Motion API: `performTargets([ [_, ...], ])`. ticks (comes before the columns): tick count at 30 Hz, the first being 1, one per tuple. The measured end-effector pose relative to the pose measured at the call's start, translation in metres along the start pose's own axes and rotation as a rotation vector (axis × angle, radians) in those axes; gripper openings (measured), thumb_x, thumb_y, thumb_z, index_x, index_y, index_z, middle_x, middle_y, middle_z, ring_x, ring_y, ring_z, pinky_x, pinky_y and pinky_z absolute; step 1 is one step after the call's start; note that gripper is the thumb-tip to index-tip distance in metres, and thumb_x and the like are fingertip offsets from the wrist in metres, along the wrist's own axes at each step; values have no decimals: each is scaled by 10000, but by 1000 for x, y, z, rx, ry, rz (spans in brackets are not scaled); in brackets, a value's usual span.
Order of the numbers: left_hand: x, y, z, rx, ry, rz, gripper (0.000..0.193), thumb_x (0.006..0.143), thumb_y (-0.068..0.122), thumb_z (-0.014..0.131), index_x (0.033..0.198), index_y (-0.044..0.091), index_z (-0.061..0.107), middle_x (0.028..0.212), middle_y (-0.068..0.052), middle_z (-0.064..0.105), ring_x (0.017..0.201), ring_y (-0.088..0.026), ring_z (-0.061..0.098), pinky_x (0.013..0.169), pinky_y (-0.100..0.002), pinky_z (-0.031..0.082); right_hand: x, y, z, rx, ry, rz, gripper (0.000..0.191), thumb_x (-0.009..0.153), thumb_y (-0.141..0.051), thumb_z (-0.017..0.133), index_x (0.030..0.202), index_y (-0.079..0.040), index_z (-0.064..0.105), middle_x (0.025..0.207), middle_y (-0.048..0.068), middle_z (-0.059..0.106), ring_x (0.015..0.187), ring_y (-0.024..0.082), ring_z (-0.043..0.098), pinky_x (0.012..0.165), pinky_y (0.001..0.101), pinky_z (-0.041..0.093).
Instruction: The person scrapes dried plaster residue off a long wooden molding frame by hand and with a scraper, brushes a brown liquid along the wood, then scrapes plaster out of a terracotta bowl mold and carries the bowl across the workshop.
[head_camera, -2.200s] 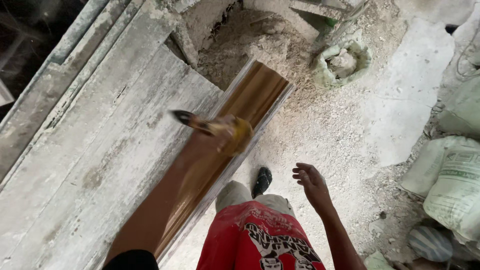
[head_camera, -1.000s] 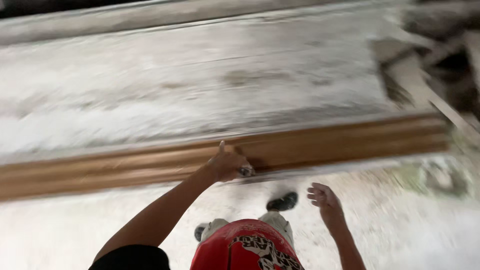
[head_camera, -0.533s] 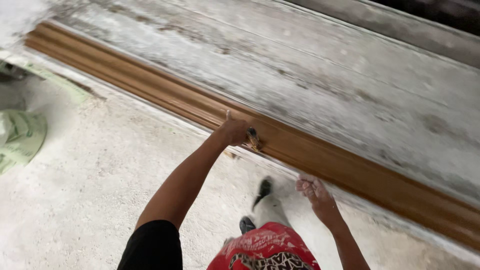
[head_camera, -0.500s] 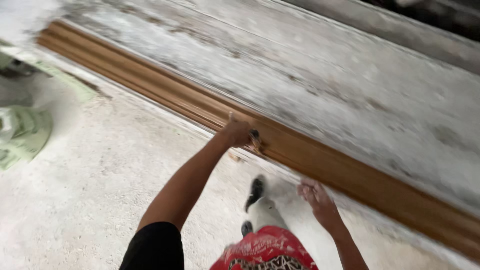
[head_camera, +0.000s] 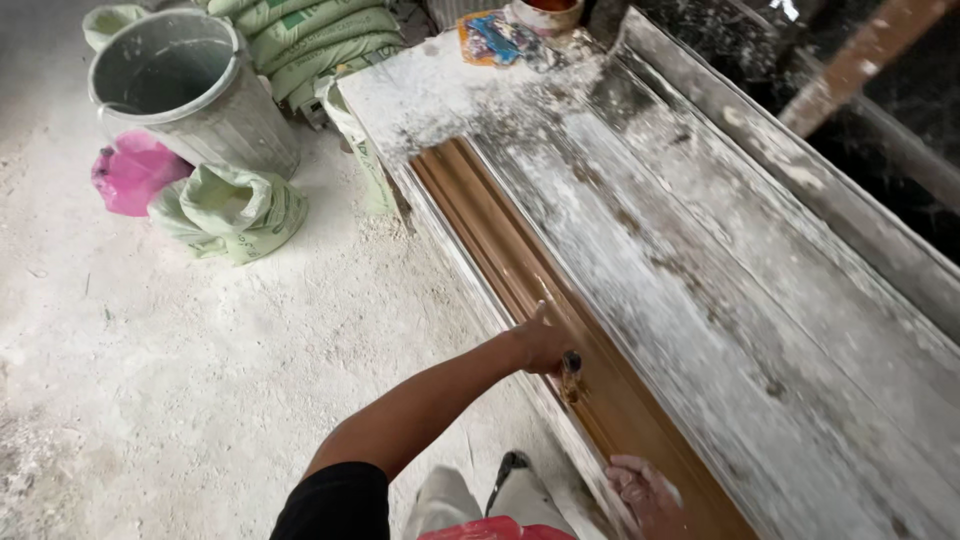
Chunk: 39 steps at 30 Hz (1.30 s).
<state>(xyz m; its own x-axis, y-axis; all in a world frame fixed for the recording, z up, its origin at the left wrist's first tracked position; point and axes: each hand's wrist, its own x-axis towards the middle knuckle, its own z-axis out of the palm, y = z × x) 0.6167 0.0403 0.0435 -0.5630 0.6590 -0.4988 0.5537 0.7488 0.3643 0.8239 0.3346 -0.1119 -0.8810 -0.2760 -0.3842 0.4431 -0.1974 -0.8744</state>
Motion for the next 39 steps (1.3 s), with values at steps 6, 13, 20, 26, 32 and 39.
performTargets([
  [6,-8,-143,-54,-115,84,21,427,914,296,724,1328,330,628,1312,15,688,1346,-218,546,1226,-691,-79,97,-91,74,-603,124,-38,374,998,-261,542,1291,-43,626,1109,103,743,1009,191,703,913,327,552],
  [13,-11,-312,-118,37,216,220,432,843,267,761,1254,363,670,1269,31,686,1285,-253,550,1149,-720,19,194,-107,184,-479,278,-46,354,1014,-220,558,1310,-39,629,1105,116,760,1026,179,676,906,308,534],
  [20,-16,-445,-177,19,-33,53,282,918,333,687,1196,381,680,1098,84,750,1237,-153,621,1246,-710,18,230,-140,260,-549,380,43,357,996,-251,571,1286,-53,638,1126,89,763,1050,180,694,931,317,542],
  [26,-31,-500,-230,198,-56,-82,274,936,480,662,1115,282,721,1035,4,734,1122,-239,669,1184,-679,241,233,-154,288,-555,472,146,362,999,-274,555,1297,-85,638,1113,83,769,1044,177,703,929,327,553],
  [32,-7,-472,-196,-426,232,19,413,971,500,469,1172,214,690,785,-42,727,593,-175,698,569,-355,601,180,-125,265,-491,606,107,391,1003,-286,551,1319,-64,615,1123,95,774,1010,189,713,918,334,571],
  [39,50,-280,-70,-599,165,161,412,990,441,545,1107,84,713,607,-48,625,474,-178,609,444,-370,508,83,-72,259,-260,834,204,416,1016,-325,515,1313,-51,615,1164,103,755,1026,213,732,894,354,580],
])
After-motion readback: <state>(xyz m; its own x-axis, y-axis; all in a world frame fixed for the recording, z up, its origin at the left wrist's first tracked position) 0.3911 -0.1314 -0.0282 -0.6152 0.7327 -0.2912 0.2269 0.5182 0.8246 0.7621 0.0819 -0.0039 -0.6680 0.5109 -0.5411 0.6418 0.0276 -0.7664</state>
